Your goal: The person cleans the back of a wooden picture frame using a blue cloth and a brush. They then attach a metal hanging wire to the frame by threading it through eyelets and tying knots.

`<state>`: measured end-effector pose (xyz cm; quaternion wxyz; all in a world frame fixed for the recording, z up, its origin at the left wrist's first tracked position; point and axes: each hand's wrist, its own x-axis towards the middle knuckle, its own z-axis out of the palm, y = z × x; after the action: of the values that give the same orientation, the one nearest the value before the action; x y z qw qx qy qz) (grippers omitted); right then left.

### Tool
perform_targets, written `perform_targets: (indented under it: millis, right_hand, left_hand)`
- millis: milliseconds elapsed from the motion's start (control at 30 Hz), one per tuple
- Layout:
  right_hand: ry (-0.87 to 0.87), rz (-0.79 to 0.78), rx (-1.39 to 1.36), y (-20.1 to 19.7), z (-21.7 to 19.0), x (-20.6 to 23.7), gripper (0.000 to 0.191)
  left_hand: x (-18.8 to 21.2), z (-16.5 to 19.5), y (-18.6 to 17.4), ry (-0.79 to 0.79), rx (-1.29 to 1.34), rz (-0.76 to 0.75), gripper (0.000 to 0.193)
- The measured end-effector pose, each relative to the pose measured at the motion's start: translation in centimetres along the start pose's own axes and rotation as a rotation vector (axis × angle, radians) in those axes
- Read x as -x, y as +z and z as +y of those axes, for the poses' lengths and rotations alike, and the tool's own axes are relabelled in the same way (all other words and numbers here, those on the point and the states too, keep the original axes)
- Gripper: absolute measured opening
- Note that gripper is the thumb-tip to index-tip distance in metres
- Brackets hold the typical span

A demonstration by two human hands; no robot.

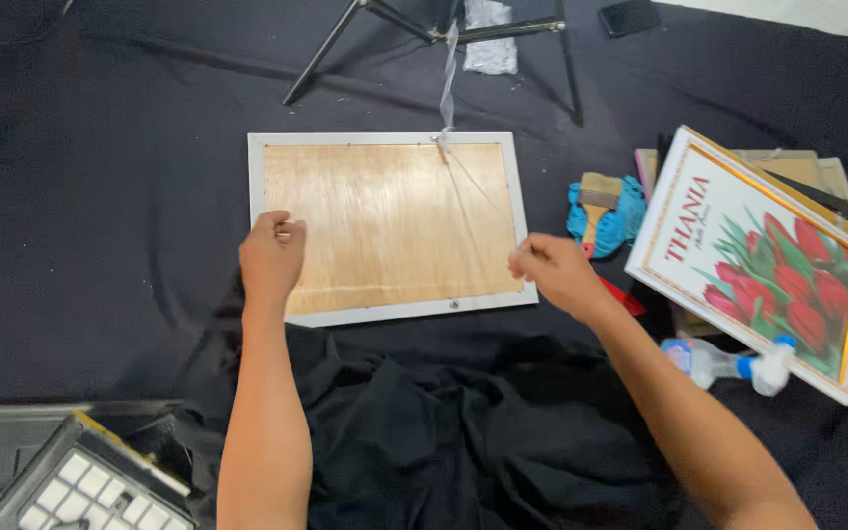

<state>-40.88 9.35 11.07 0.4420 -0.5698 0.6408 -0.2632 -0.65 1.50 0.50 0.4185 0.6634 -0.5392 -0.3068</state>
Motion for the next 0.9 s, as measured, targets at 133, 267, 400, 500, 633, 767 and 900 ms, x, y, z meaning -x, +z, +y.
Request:
perform_targets:
  millis: [133,267,400,500,633,767,900]
  right_hand:
    - [0.020,0.063,0.083,0.1,-0.1,7.6,0.021]
    - [-0.037,-0.043,-0.101,1.8,0.3,10.1,0.023]
    - [-0.156,-0.157,-0.094,3.2,0.8,10.4,0.025]
    - [-0.217,-0.130,-0.044,3.7,1.2,10.6,0.023]
    - [-0.290,0.062,0.221,2.2,2.3,9.9,0.022]
    - [-0.274,0.365,0.440,-1.2,5.0,8.4,0.024]
    - [-0.160,0.650,0.521,-5.5,8.4,6.5,0.027]
  left_hand:
    - [4.7,3.1,2.0,0.047,0.020,-0.216,0.033]
    - [11.2,7.5,3.9,0.201,0.122,-0.442,0.032]
    - [18.1,11.1,5.9,0.470,0.300,-0.547,0.051]
    - [21.4,12.6,7.0,0.375,0.311,-0.626,0.046]
    - [22.0,12.5,7.0,-0.001,0.264,-0.727,0.031]
    - [19.7,11.1,3.6,0.141,0.163,-0.641,0.031]
    - [17.3,10.4,-0.5,-0.101,0.064,-0.576,0.029]
